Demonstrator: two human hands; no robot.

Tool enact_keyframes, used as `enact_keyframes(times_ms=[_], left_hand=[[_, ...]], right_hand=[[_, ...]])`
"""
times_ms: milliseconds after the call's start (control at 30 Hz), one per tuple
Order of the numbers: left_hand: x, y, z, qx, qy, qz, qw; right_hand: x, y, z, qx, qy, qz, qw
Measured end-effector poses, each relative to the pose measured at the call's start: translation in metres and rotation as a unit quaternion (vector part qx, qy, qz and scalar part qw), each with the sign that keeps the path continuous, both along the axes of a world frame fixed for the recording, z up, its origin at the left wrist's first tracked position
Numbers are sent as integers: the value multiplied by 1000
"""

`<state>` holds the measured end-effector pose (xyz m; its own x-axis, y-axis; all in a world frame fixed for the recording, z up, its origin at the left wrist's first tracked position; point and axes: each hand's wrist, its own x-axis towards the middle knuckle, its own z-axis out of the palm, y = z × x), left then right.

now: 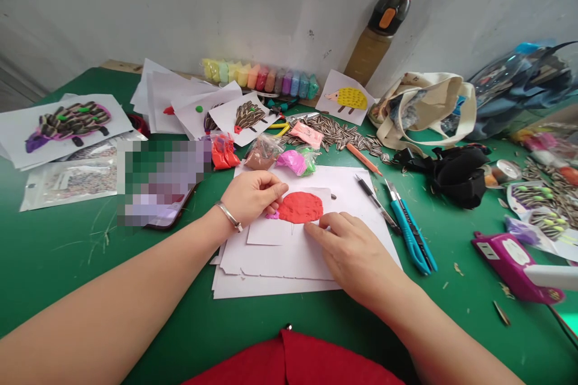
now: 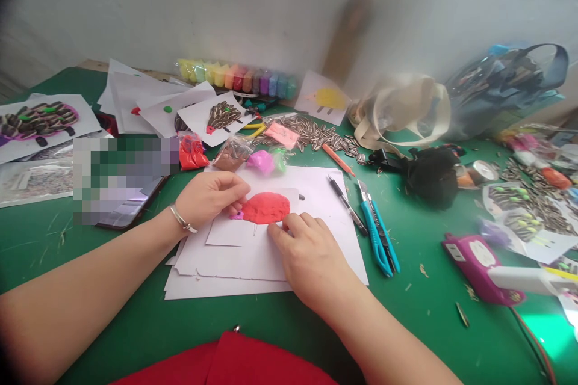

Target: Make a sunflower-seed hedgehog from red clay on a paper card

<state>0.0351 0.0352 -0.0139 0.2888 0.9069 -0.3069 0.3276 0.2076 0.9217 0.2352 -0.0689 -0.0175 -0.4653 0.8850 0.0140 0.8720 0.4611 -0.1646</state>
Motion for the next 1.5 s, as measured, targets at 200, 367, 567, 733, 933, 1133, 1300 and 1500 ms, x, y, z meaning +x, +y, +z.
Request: enact_keyframes(times_ms=[200,367,567,733,933,1133,1300,1500], left_hand=[[0,1,0,0,4,0,1000],[0,1,-1,1,2,1,1000],[0,1,-1,1,5,-1,1000],[1,1,1,-2,4,3,1000],[0,1,1,2,6,1,1000],[1,1,1,-2,6,2,1000],[0,0,1,-2,3,0,1000],[0,0,0,5,6,-1,1000]], right_hand=[[11,4,5,-71,143,-42,986],[14,3,5,-80,131,-42,987],[5,2,5,-46,72,-24,996],[11,5,3,-51,114,-29,992],[5,5,2,-31,80,-30,996],[6,4,3,-33,84,-28,996],[5,3,1,-12,46,-17,999],[2,3,3,0,23,-11,1000]])
